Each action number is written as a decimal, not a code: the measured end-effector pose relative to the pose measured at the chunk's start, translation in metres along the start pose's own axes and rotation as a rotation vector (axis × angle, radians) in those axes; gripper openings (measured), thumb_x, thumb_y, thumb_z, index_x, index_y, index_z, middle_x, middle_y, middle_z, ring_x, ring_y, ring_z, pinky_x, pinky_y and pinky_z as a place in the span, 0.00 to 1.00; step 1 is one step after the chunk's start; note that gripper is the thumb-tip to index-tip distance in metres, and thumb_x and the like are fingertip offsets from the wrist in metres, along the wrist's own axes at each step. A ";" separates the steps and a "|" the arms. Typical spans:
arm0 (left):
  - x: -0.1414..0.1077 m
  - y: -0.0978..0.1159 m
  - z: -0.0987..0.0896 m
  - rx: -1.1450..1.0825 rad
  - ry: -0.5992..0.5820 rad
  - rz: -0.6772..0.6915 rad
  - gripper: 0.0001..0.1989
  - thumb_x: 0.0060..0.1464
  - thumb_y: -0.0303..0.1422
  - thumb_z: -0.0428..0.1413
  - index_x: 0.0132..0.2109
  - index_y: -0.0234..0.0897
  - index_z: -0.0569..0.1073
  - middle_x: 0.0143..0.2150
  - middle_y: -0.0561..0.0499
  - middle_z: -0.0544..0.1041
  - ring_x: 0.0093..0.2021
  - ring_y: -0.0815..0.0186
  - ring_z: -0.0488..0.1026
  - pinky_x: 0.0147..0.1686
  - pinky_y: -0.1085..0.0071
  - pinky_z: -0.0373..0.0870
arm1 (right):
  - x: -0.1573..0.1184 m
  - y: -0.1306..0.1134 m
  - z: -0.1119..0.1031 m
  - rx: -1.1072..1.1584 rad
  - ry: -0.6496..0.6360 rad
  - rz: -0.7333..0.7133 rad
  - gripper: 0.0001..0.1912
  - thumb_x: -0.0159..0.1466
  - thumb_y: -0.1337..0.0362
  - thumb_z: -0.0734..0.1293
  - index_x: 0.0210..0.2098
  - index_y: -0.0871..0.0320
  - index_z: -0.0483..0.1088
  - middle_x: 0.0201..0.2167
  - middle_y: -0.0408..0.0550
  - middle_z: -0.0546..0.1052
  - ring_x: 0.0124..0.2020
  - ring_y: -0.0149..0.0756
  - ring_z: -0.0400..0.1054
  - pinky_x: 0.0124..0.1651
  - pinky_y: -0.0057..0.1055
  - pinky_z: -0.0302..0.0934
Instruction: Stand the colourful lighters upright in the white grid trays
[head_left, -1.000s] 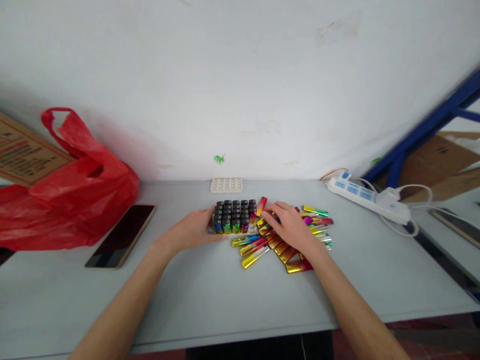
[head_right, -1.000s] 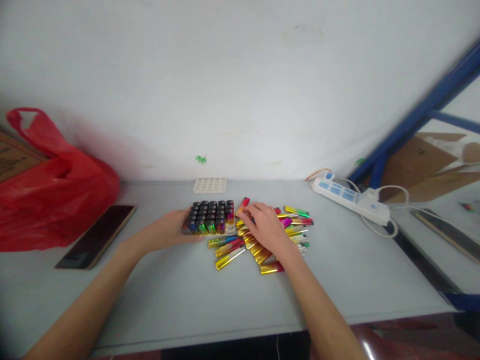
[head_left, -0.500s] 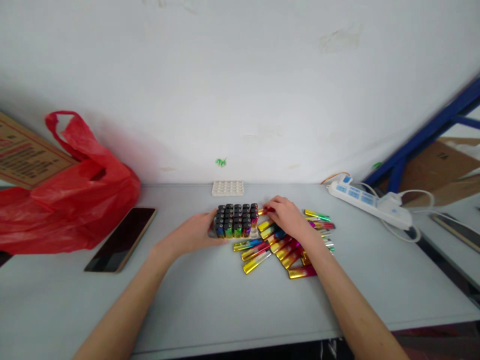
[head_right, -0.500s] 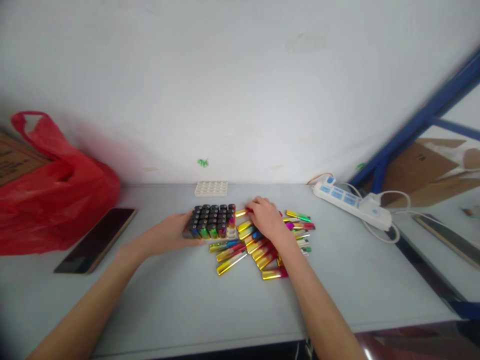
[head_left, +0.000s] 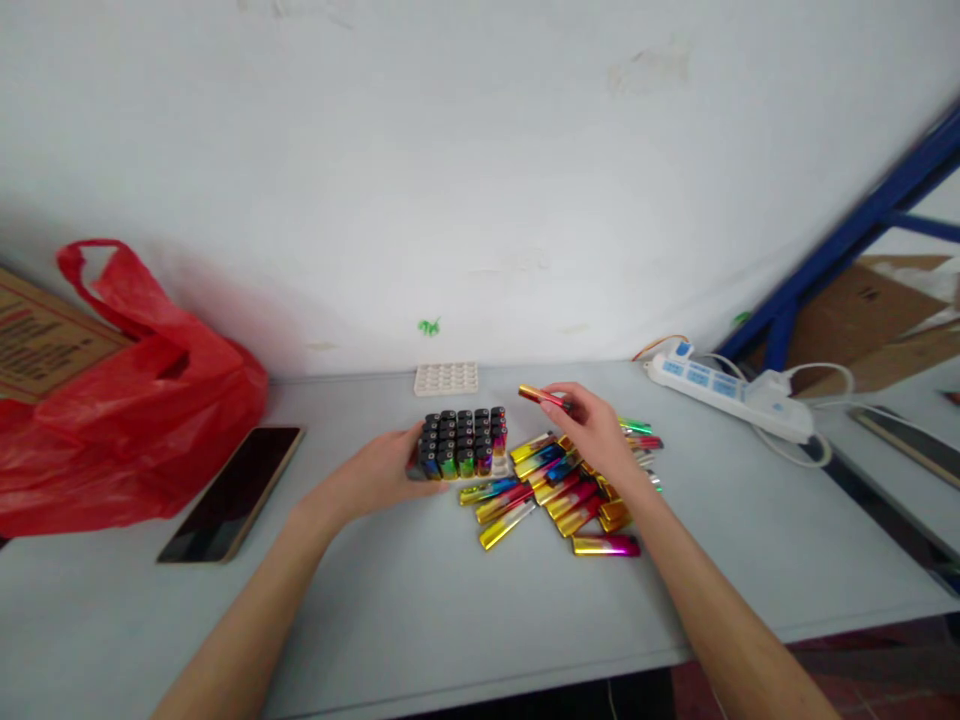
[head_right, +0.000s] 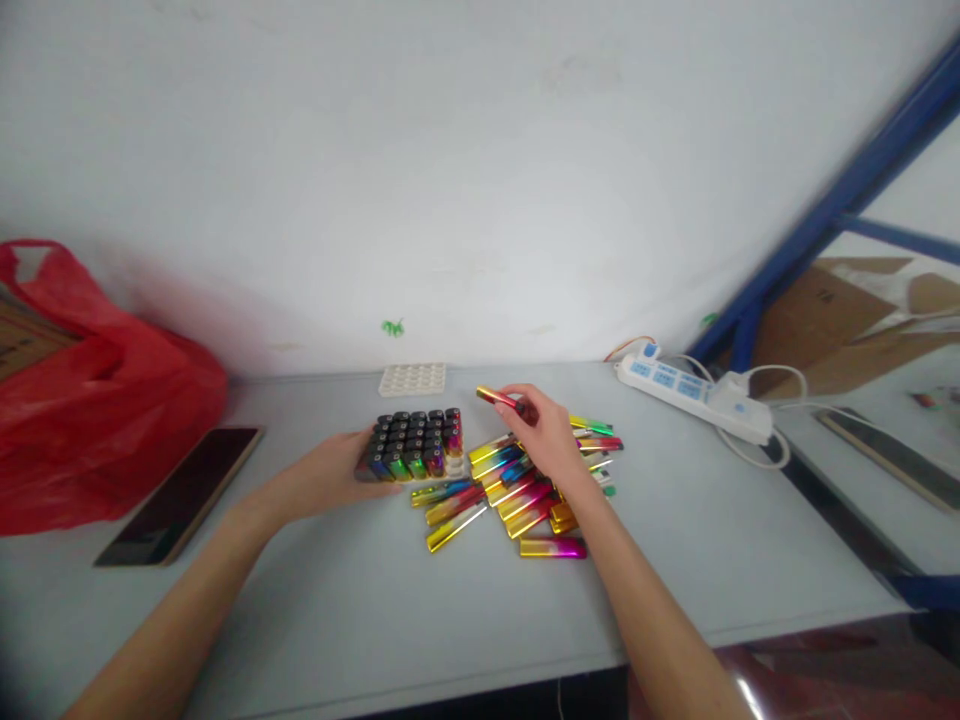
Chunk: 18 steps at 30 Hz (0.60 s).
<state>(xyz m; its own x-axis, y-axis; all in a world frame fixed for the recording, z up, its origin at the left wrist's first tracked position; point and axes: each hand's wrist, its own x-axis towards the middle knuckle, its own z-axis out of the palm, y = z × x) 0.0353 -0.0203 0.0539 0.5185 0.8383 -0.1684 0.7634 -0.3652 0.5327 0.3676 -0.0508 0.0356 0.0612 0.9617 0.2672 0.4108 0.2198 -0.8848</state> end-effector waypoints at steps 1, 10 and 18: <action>0.000 0.000 0.000 -0.002 -0.001 0.003 0.33 0.50 0.58 0.65 0.54 0.41 0.75 0.48 0.44 0.86 0.44 0.50 0.83 0.42 0.61 0.77 | 0.000 -0.001 0.002 0.072 0.020 0.035 0.23 0.68 0.43 0.72 0.51 0.54 0.78 0.34 0.45 0.80 0.32 0.38 0.70 0.37 0.34 0.64; 0.000 0.000 -0.001 -0.027 0.014 0.018 0.33 0.49 0.58 0.65 0.54 0.42 0.76 0.47 0.45 0.86 0.44 0.49 0.84 0.44 0.61 0.78 | -0.009 -0.022 0.027 0.551 -0.183 0.214 0.26 0.68 0.35 0.68 0.36 0.52 0.69 0.28 0.39 0.71 0.26 0.32 0.65 0.33 0.31 0.64; 0.001 0.000 -0.001 -0.009 0.024 0.022 0.36 0.48 0.59 0.65 0.58 0.43 0.77 0.50 0.45 0.87 0.49 0.47 0.84 0.48 0.60 0.79 | -0.013 -0.021 0.030 0.132 -0.076 0.139 0.30 0.69 0.36 0.64 0.26 0.53 0.60 0.21 0.36 0.58 0.24 0.30 0.52 0.27 0.30 0.47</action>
<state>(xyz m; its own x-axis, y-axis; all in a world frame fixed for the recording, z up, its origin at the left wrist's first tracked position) 0.0356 -0.0193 0.0546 0.5261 0.8394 -0.1368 0.7482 -0.3803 0.5437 0.3310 -0.0631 0.0388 0.0380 0.9928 0.1138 0.2802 0.0987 -0.9548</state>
